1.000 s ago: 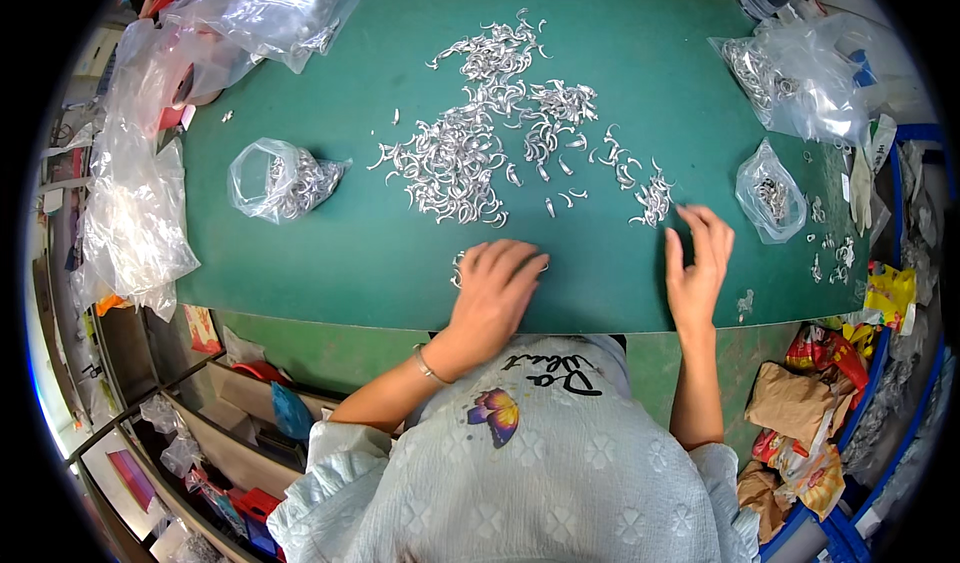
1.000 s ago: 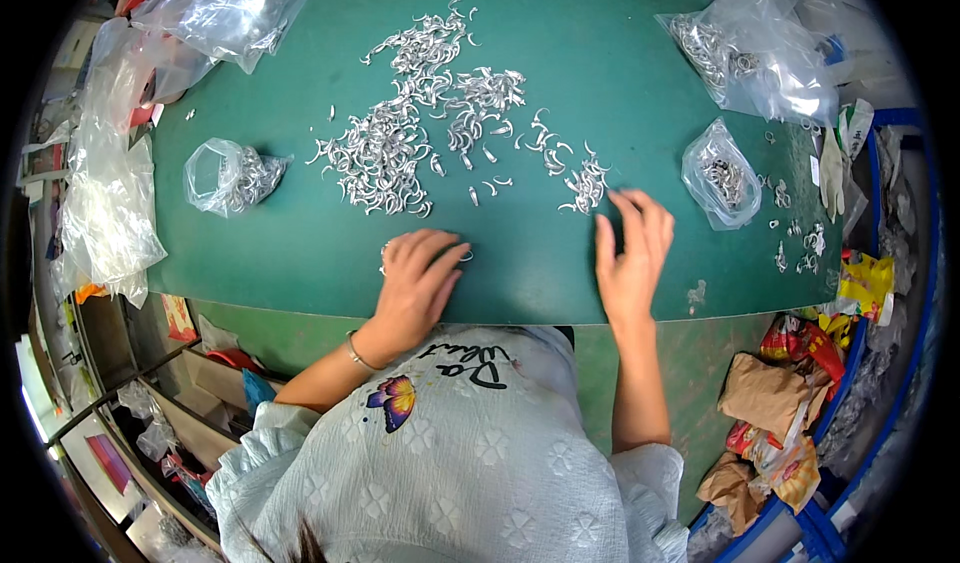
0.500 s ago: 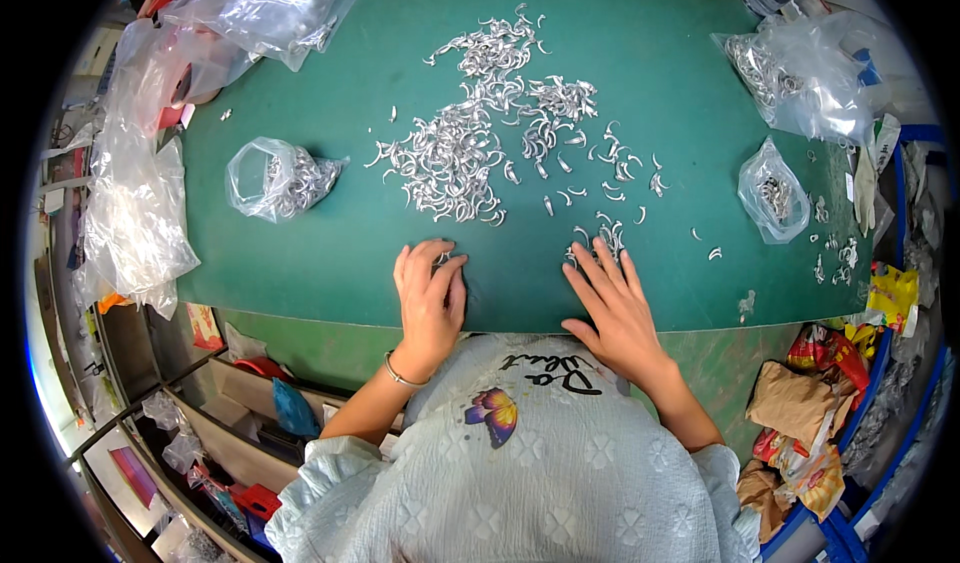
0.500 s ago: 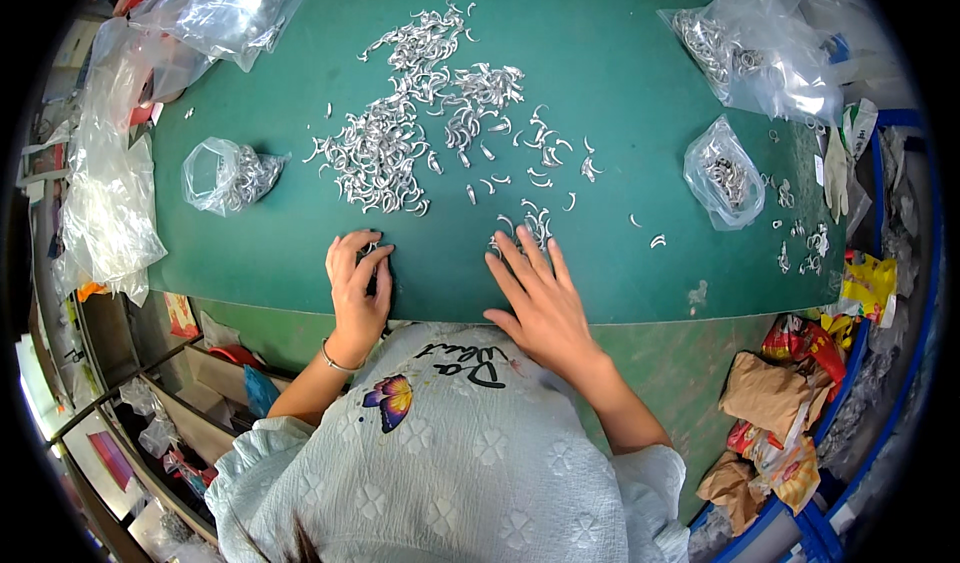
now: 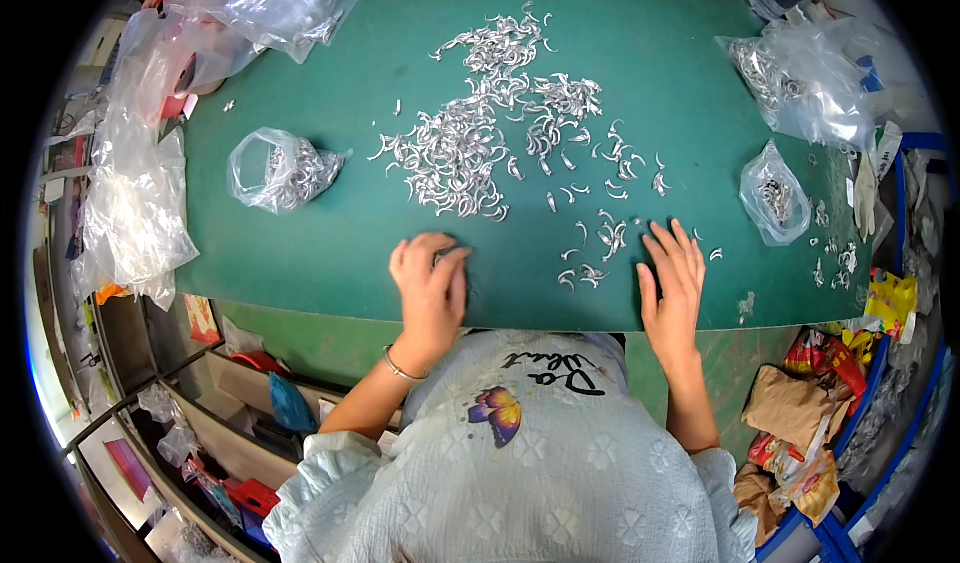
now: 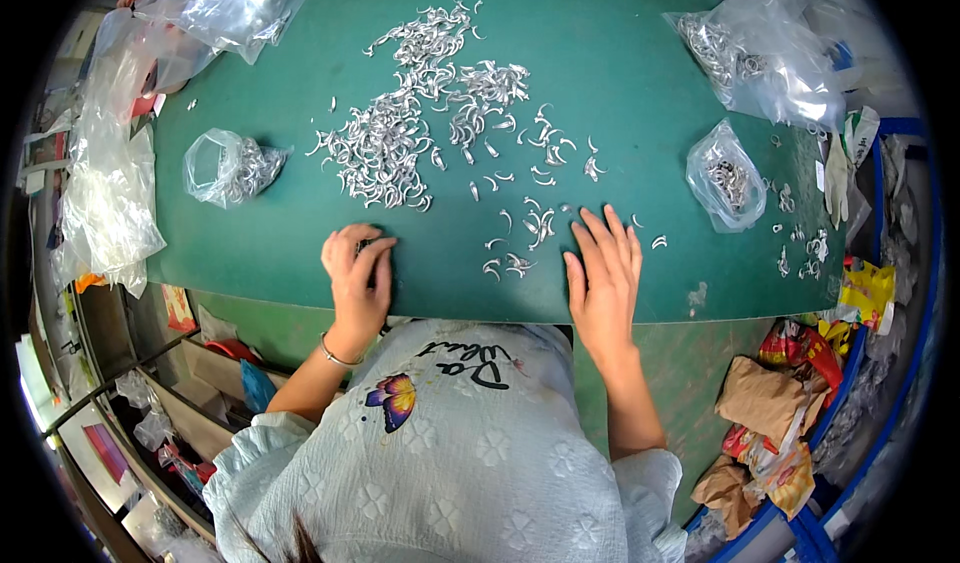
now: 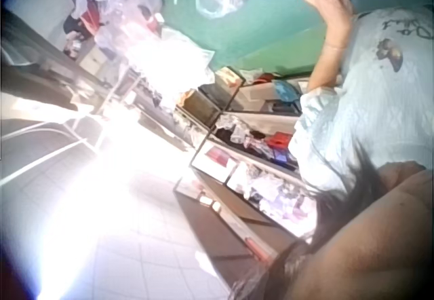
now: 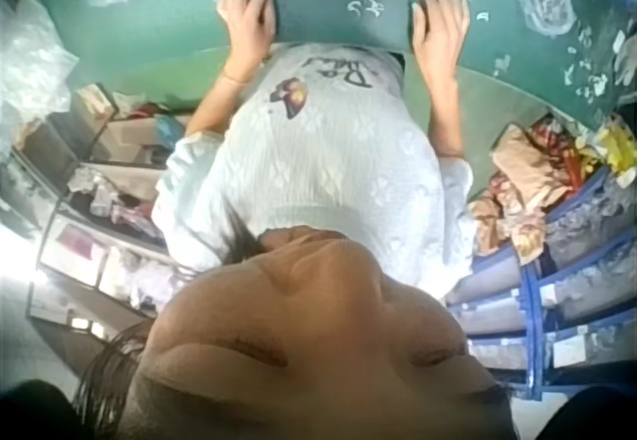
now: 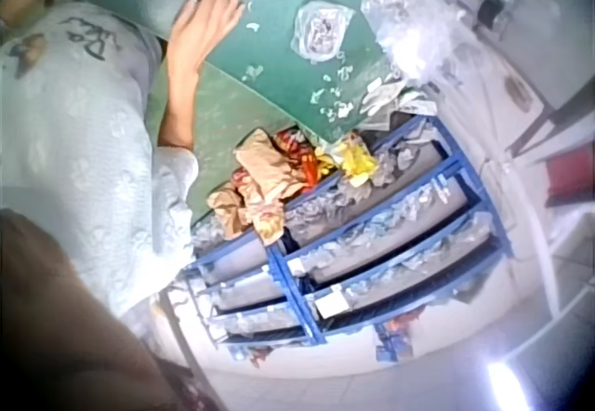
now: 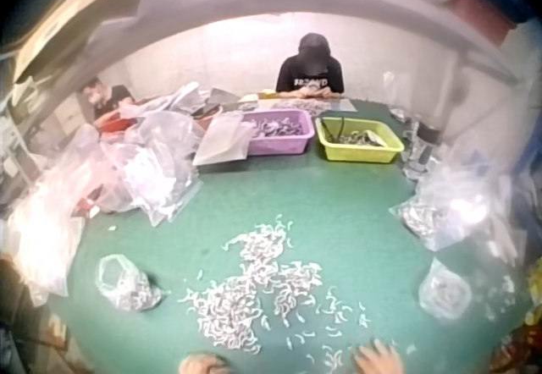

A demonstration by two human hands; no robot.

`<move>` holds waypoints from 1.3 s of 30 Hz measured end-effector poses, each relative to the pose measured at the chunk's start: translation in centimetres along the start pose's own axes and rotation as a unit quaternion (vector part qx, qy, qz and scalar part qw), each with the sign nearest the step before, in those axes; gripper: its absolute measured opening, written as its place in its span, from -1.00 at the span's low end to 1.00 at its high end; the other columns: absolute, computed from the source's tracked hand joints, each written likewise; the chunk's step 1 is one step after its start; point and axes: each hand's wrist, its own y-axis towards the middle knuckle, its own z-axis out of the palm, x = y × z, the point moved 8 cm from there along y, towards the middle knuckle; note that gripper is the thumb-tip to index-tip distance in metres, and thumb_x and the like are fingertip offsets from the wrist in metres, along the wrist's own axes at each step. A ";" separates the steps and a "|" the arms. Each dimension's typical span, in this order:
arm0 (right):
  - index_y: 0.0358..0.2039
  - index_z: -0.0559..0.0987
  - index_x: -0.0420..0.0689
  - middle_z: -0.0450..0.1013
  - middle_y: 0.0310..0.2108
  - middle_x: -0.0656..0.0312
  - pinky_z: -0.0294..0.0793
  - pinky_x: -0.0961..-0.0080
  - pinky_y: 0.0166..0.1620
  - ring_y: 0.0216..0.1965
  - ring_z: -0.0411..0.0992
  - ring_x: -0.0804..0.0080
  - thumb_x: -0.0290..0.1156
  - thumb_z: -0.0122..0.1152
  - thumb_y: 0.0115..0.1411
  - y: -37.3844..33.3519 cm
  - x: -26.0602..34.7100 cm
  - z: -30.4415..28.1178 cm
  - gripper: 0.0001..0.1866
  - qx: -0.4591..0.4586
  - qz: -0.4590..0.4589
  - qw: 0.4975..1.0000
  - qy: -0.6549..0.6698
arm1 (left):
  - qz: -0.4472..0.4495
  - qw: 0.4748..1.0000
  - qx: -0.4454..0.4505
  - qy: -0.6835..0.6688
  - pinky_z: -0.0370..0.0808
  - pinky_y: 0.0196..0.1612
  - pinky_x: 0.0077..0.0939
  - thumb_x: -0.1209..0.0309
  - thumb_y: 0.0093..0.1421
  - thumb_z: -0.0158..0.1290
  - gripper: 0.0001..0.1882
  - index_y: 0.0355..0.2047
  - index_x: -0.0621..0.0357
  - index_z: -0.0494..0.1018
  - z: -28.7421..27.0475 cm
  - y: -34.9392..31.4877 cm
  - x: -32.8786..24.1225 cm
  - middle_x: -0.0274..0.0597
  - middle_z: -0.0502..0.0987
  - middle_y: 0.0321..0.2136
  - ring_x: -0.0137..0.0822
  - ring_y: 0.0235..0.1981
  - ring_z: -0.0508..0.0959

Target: The person sorts small silver metal hooks by hand on a green work surface, organizing them into piles and eventually placing some into small plastic bags.

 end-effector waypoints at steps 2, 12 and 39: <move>0.11 0.45 -0.22 0.32 0.20 0.09 0.06 -0.03 0.30 0.29 0.19 0.01 -0.46 0.18 0.20 0.2 0.1 0.0 -0.56 -0.007 -0.004 1.000 0.026 | 0.037 0.998 0.017 -0.043 0.24 0.10 -0.07 0.65 -0.02 0.10 -0.68 -0.21 0.14 0.52 0.9 0.6 -2.0 -0.13 0.45 -0.17 -0.08 -0.06 0.44; 0.13 0.43 -0.21 0.20 0.28 0.07 -0.03 -0.14 0.31 0.36 0.05 0.00 -0.37 0.16 0.21 -2.9 2.5 1.8 -0.53 0.106 -0.008 0.994 -0.026 | 0.150 0.974 0.133 -0.110 0.26 -0.08 -0.25 0.57 -0.02 0.22 -0.59 -0.10 0.11 0.50 5.7 1.0 -8.1 -0.18 0.45 -0.16 -0.17 -0.10 0.45; -0.18 0.59 -0.10 0.44 -0.12 0.21 0.21 0.29 -0.02 -0.06 0.34 0.20 -0.46 0.34 0.05 -1.9 -2.6 -2.4 -0.73 -0.137 0.098 0.979 -0.118 | 0.061 0.992 0.076 -0.084 0.21 -0.07 -0.24 0.58 0.01 0.21 -0.72 -0.23 0.12 0.48 4.5 1.6 -6.1 -0.22 0.45 -0.18 -0.18 -0.08 0.43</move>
